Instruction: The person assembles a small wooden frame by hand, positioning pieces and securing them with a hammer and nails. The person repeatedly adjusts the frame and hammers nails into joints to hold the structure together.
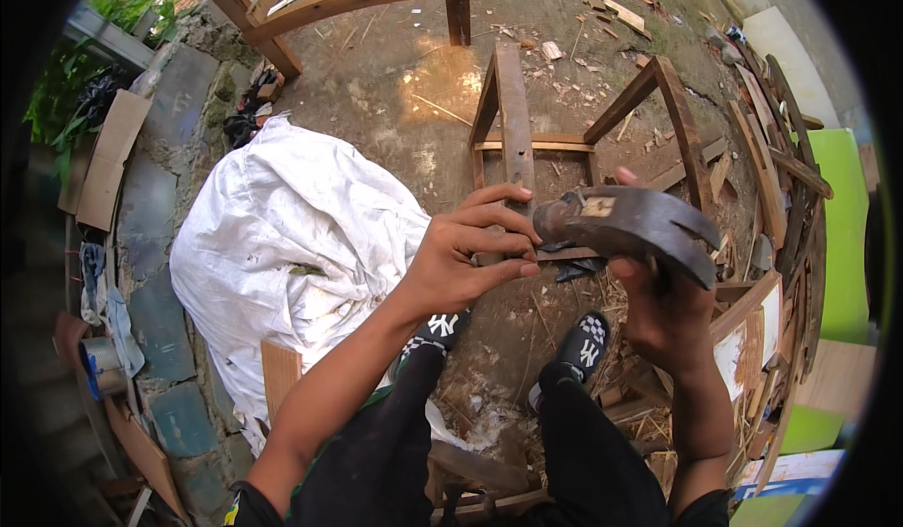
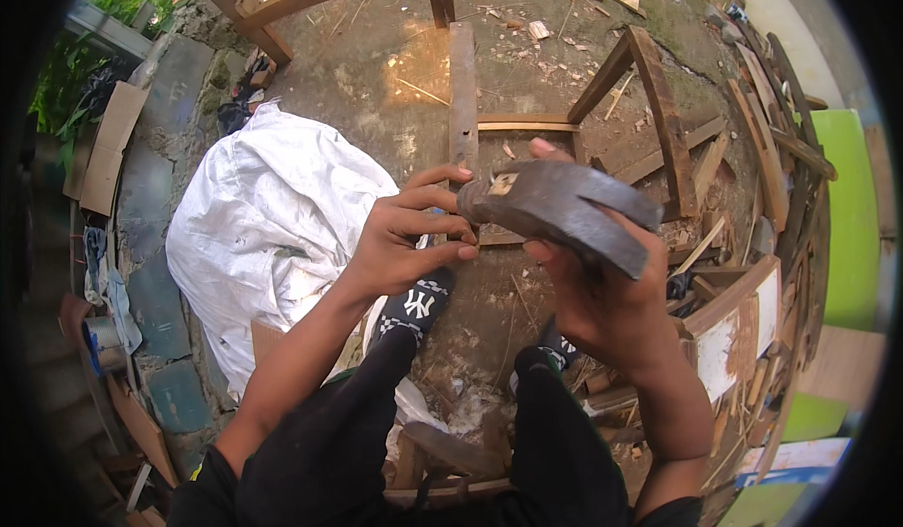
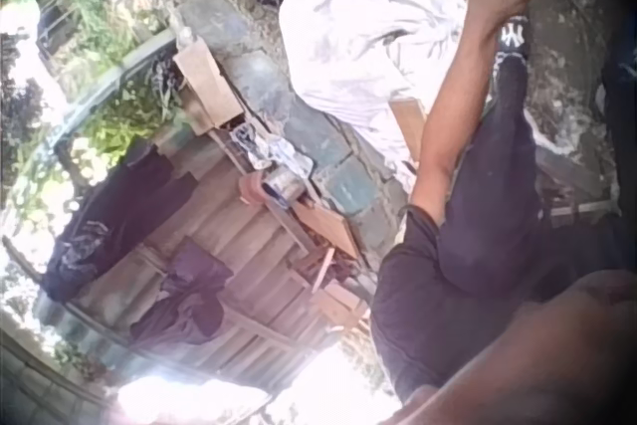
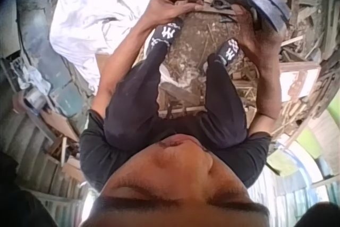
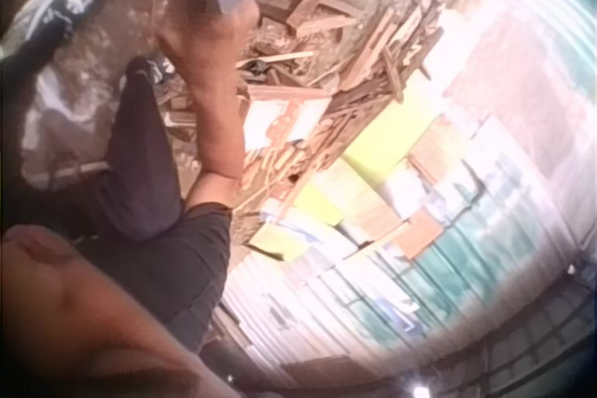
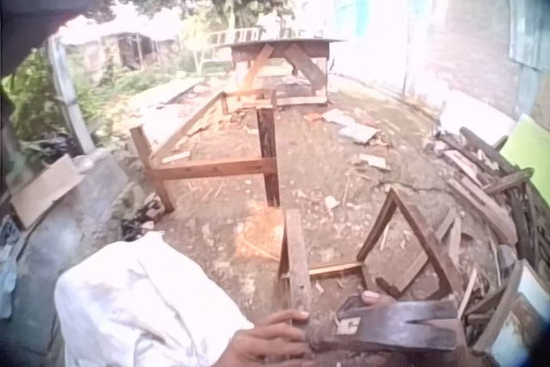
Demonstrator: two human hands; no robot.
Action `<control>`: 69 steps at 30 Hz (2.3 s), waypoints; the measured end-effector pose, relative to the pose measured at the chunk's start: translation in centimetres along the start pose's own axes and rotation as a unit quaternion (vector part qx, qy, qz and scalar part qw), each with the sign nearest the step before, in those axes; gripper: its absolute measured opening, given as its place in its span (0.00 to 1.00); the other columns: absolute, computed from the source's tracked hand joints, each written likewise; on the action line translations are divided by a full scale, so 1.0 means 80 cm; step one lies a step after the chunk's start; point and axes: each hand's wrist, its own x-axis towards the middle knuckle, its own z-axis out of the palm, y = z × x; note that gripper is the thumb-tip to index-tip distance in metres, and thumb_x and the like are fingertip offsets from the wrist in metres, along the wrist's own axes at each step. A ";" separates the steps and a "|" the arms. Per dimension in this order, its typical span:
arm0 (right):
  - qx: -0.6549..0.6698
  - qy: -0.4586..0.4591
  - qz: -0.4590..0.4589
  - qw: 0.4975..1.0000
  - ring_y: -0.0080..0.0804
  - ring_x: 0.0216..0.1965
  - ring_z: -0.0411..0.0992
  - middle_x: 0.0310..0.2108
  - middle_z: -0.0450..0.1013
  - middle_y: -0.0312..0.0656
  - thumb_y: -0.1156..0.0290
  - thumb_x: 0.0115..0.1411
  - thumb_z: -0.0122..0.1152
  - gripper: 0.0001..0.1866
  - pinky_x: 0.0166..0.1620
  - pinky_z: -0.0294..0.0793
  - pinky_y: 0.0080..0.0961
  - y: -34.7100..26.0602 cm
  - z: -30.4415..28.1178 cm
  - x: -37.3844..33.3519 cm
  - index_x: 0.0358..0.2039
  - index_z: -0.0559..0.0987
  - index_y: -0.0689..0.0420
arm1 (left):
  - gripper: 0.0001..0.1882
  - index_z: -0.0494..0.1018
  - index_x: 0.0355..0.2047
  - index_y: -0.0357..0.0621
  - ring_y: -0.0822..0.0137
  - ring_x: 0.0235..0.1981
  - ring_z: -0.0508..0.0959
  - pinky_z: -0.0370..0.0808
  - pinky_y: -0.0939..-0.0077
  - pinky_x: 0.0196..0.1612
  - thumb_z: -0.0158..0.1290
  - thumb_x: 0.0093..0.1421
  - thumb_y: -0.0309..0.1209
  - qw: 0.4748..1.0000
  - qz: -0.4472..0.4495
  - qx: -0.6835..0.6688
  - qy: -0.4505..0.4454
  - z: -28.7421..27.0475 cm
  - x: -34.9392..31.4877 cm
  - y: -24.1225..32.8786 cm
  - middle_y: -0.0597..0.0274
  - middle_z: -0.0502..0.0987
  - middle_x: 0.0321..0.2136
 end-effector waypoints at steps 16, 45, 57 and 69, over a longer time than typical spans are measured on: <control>0.038 0.082 0.077 0.993 0.18 0.35 0.70 0.60 0.72 0.54 0.78 0.69 0.57 0.22 0.33 0.69 0.17 0.010 -0.004 -0.028 0.62 0.69 0.67 | 0.18 0.84 0.42 0.43 0.49 0.65 0.72 0.70 0.54 0.64 0.73 0.50 0.27 0.997 0.047 0.062 -0.020 -0.007 0.008 0.015 0.56 0.82 0.48; 0.258 0.221 0.297 0.892 0.18 0.20 0.66 0.27 0.74 0.37 0.65 0.73 0.59 0.20 0.21 0.61 0.16 0.012 0.041 -0.072 0.59 0.74 0.64 | 0.38 0.46 0.75 0.33 0.50 0.61 0.77 0.69 0.61 0.63 0.49 0.75 0.39 0.954 -0.108 0.190 0.204 0.084 0.019 -0.006 0.32 0.69 0.64; 0.261 0.246 0.309 0.881 0.18 0.18 0.66 0.26 0.74 0.38 0.63 0.73 0.59 0.15 0.20 0.61 0.17 0.012 0.039 -0.070 0.49 0.77 0.64 | 0.37 0.45 0.76 0.34 0.55 0.62 0.76 0.67 0.65 0.64 0.46 0.76 0.40 0.966 -0.068 0.134 0.210 0.084 0.015 -0.015 0.37 0.72 0.62; 0.258 0.236 0.311 0.884 0.19 0.18 0.66 0.26 0.74 0.38 0.63 0.72 0.60 0.16 0.20 0.61 0.17 0.010 0.042 -0.065 0.48 0.77 0.64 | 0.38 0.45 0.76 0.36 0.60 0.63 0.72 0.62 0.70 0.66 0.47 0.76 0.40 0.968 -0.076 0.087 0.223 0.083 0.008 -0.018 0.41 0.75 0.60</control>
